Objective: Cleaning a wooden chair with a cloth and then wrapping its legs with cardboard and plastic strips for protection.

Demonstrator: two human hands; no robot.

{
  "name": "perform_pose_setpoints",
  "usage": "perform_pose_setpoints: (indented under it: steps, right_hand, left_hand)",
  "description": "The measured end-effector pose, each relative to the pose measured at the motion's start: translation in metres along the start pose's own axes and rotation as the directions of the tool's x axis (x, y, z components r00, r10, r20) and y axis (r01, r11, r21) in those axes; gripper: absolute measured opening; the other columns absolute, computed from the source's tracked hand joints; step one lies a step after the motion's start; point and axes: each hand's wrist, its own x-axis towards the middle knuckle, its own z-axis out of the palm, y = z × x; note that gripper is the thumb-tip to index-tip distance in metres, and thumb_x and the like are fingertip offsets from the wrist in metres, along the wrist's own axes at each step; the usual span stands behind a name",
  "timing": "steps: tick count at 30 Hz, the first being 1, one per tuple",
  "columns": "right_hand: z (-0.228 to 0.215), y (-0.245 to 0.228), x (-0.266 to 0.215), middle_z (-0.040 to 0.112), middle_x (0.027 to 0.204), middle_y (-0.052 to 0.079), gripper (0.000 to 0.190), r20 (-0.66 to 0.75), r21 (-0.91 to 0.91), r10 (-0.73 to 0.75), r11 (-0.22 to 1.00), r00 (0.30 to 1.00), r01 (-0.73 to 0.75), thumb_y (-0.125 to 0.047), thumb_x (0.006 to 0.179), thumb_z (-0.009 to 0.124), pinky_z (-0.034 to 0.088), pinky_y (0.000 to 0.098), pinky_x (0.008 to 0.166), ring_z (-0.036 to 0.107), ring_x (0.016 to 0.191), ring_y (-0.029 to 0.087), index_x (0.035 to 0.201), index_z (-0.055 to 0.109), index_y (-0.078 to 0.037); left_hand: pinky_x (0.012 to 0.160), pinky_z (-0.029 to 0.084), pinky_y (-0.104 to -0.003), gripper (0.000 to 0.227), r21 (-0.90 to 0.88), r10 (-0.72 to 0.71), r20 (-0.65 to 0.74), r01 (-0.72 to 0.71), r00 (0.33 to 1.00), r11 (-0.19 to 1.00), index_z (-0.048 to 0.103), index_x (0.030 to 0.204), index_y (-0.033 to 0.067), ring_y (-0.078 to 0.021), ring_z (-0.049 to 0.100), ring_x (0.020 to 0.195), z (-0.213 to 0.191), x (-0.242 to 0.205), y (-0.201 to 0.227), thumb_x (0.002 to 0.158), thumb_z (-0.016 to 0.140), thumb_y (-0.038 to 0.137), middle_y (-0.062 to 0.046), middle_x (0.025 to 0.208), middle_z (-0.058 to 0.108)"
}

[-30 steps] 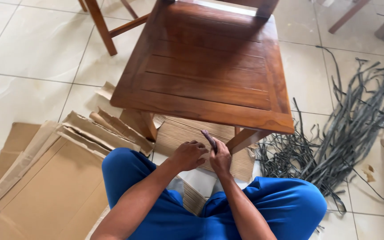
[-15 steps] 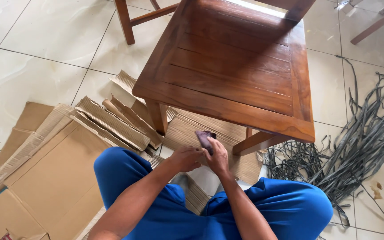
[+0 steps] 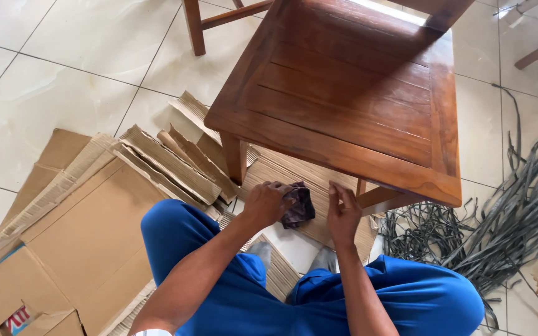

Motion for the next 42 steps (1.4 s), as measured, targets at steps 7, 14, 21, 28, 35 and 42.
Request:
perform_pose_setpoints:
  steps: [7,14,21,28,35,42]
  right_hand:
    - [0.005,-0.016,-0.003,0.075,0.103,0.013,0.013,0.030,0.086,0.006,0.996,1.000,-0.009,-0.008,0.103,0.065,0.058,0.0374,0.084,0.074,0.091,0.025,0.109,0.076,-0.004]
    - [0.054,0.050,-0.050,0.074,0.103,0.006,0.023,0.442,-0.182,0.214,0.972,0.871,-0.147,-0.026,0.097,0.067,0.062,0.0363,0.075,0.075,0.092,0.026,0.118,0.076,-0.023]
    - [0.064,0.047,-0.069,0.074,0.104,0.006,0.030,0.789,-0.354,0.301,0.935,0.536,-0.003,-0.029,0.092,0.066,0.060,0.0476,0.086,0.074,0.100,0.030,0.122,0.071,-0.026]
    - [0.072,0.088,-0.088,0.077,0.106,0.003,0.033,0.807,-0.430,0.378,0.903,0.454,0.013,-0.038,0.091,0.066,0.059,0.0471,0.089,0.073,0.103,0.029,0.122,0.069,-0.027]
    - [0.067,0.088,-0.085,0.077,0.112,0.003,0.036,0.792,-0.474,0.454,0.879,0.408,-0.058,-0.041,0.092,0.063,0.057,0.0492,0.096,0.071,0.111,0.030,0.125,0.068,-0.027]
    - [0.069,0.092,-0.089,0.077,0.113,0.003,0.036,0.805,-0.444,0.427,0.894,0.413,-0.059,-0.041,0.093,0.063,0.057,0.0492,0.096,0.071,0.110,0.029,0.125,0.068,-0.027]
  left_hand:
    - [0.083,0.057,-0.043,0.037,0.019,-0.029,0.056,0.028,0.998,0.999,0.072,0.123,0.0221,-0.0333,0.072,0.106,0.039,-0.006,-0.026,0.095,0.063,0.045,-0.011,0.115,0.074]
    - [0.081,0.059,-0.046,0.038,0.121,-0.185,0.135,0.169,0.973,0.978,0.072,0.114,0.0181,-0.0328,0.072,0.101,0.092,-0.016,-0.071,0.091,0.065,0.047,-0.010,0.106,0.074]
    - [0.094,0.056,-0.052,0.050,0.076,-0.463,0.240,0.459,0.853,0.885,0.060,0.128,0.0124,-0.0414,0.064,0.117,0.132,-0.019,-0.103,0.089,0.073,0.040,-0.017,0.135,0.055]
    - [0.096,0.055,-0.058,0.053,0.054,-0.561,0.295,0.572,0.773,0.818,0.062,0.130,0.0080,-0.0486,0.063,0.119,0.184,-0.032,-0.138,0.087,0.074,0.036,-0.027,0.150,0.038]
    - [0.102,0.055,-0.055,0.057,0.053,-0.605,0.313,0.623,0.732,0.780,0.064,0.125,-0.0074,-0.0507,0.063,0.119,0.219,-0.038,-0.162,0.084,0.073,0.032,-0.029,0.144,0.041]
    - [0.071,0.064,-0.039,0.024,0.255,-0.466,-0.079,0.470,0.881,0.845,0.070,0.096,-0.0152,-0.0392,0.072,0.085,0.217,-0.034,-0.148,0.079,0.068,0.002,-0.024,0.099,0.061]
